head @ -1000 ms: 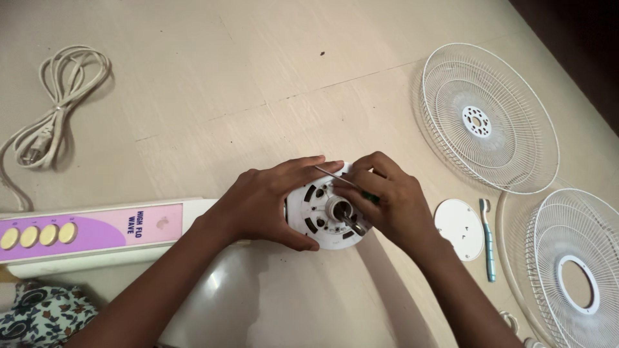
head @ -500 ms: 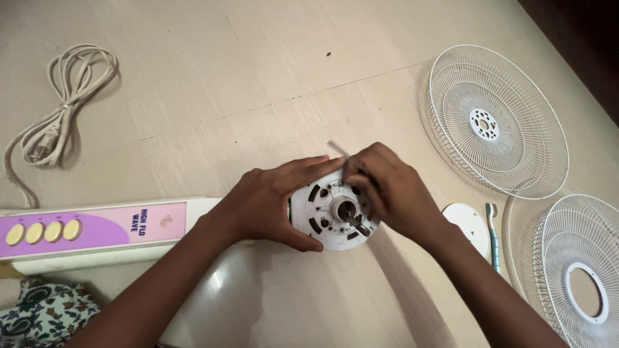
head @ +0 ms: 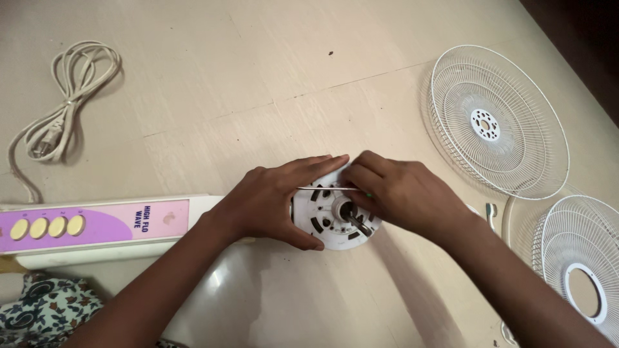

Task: The person uses a screwdriver to tighten screws on the central hub of a white fan motor housing. They rotate the motor to access different screw locations and continue tightening throughout the clip.

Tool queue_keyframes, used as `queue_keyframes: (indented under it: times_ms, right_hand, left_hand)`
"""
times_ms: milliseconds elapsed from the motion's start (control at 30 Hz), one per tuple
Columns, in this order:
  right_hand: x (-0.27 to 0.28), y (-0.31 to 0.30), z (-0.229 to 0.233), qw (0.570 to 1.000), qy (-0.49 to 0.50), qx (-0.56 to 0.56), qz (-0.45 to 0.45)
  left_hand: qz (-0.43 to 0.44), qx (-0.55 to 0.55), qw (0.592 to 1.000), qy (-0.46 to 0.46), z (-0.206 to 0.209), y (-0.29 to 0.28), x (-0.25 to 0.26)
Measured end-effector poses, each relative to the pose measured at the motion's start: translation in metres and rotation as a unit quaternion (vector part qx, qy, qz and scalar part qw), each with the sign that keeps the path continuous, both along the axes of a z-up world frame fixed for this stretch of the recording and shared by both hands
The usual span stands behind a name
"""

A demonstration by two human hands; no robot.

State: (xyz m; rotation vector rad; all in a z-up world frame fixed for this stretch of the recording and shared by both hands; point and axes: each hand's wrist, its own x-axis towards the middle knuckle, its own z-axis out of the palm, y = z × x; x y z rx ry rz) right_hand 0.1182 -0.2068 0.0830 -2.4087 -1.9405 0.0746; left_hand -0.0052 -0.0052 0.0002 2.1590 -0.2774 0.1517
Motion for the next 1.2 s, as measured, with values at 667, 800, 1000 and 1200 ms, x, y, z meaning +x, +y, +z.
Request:
queue_keyframes:
  times_ms: [667, 800, 1000, 1200]
  right_hand:
    - [0.022, 0.012, 0.003, 0.991, 0.003, -0.114, 0.063]
    - [0.004, -0.01, 0.006, 0.954, 0.231, 0.06, -0.183]
    - [-0.069, -0.062, 0.01, 0.93, 0.145, 0.126, -0.313]
    - [-0.086, -0.052, -0.003, 0.809, 0.217, 0.065, -0.543]
  left_hand:
    - [0.008, 0.021, 1.0, -0.002, -0.003, 0.0, 0.001]
    - [0.006, 0.028, 1.0, -0.005, -0.003, 0.0, -0.002]
    - [0.016, 0.046, 0.999, -0.023, -0.003, 0.0, 0.001]
    - [0.023, 0.085, 0.996, -0.003, -0.006, -0.003, 0.001]
